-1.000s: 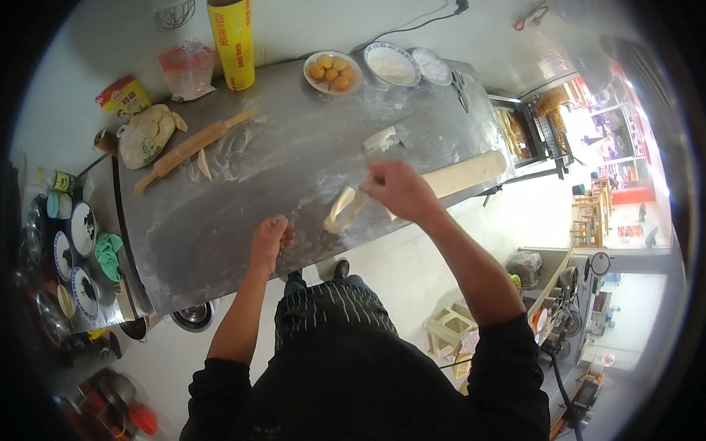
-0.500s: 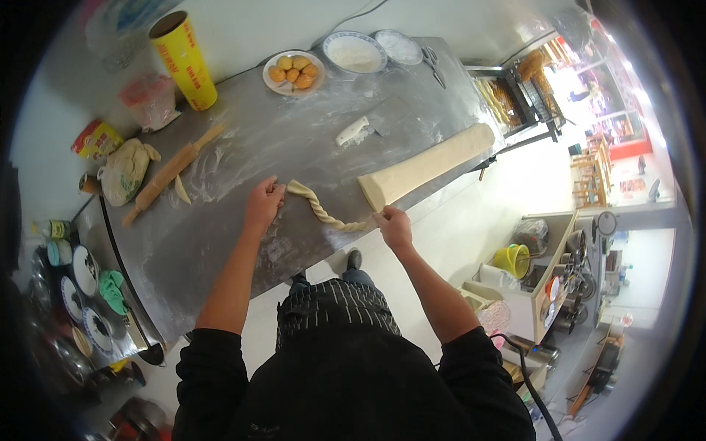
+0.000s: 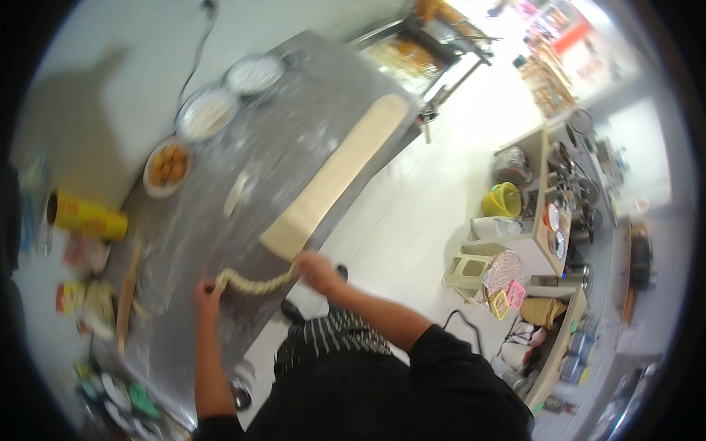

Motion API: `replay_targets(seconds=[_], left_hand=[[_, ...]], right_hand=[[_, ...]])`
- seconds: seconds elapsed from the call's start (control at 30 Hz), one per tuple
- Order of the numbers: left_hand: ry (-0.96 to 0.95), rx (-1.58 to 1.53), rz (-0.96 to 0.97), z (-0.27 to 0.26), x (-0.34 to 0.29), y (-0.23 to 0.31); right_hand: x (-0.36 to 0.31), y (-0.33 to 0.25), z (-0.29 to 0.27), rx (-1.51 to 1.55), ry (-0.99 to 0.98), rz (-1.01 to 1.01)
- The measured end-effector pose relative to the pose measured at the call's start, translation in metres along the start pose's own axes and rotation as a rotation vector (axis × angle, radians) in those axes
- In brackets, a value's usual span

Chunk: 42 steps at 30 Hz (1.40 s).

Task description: The person cuts strips of dough on a floured countertop, places them into a deep fryer, and uses chopsticks to turn and remove the fried dough. The person then packs the fried dough into a plastic bag and places it on a tray. Finally, the person scoops a dark sauce into a bowl and adds noodles.

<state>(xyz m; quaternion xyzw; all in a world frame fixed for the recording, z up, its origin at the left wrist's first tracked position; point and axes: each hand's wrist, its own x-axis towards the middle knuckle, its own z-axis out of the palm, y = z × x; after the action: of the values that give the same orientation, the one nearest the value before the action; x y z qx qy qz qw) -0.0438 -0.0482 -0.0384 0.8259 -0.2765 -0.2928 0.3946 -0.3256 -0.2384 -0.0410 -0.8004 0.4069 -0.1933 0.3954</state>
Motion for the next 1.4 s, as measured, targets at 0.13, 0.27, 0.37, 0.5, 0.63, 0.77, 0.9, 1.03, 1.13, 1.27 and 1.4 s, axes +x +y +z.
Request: replay_targets(seconds=[0.13, 0.27, 0.37, 0.5, 0.63, 0.77, 0.9, 1.03, 1.13, 1.27, 1.4], left_hand=[[0.108, 0.161, -0.123, -0.058, -0.031, 0.053], [0.336, 0.030, -0.002, -0.110, -0.023, 0.139], [0.317, 0.166, 0.238, -0.082, 0.024, 0.225], [0.286, 0.280, 0.537, 0.032, 0.097, 0.349], [0.111, 0.259, 0.745, 0.175, 0.185, 0.455], [0.061, 0.362, 0.897, 0.314, 0.289, 0.535], [-0.017, 0.235, 1.026, 0.430, 0.391, 0.599], [-0.084, 0.211, 0.857, 0.529, 0.484, 0.639], [-0.127, 0.231, 0.761, 0.587, 0.555, 0.656], [-0.178, 0.417, 0.744, 0.643, 0.620, 0.644], [-0.248, 0.559, 0.685, 0.683, 0.658, 0.627]], right_hand=[[0.002, 0.006, -0.053, 0.184, -0.206, 0.229], [0.018, 0.036, -0.174, 0.778, -0.237, 0.507], [0.031, 0.050, -0.263, 0.757, -0.084, 0.347], [0.064, 0.073, -0.363, 0.167, 0.254, 0.188], [0.131, 0.109, -0.442, -0.061, 0.555, -0.055], [0.219, 0.170, -0.506, -0.256, 0.555, 0.088], [0.303, 0.234, -0.561, -0.292, 0.621, -0.078], [0.397, 0.291, -0.590, -0.251, 0.642, -0.083], [0.468, 0.334, -0.597, -0.243, 0.480, 0.151], [0.541, 0.387, -0.578, -0.222, 0.459, 0.161], [0.576, 0.430, -0.552, -0.191, 0.330, 0.191]])
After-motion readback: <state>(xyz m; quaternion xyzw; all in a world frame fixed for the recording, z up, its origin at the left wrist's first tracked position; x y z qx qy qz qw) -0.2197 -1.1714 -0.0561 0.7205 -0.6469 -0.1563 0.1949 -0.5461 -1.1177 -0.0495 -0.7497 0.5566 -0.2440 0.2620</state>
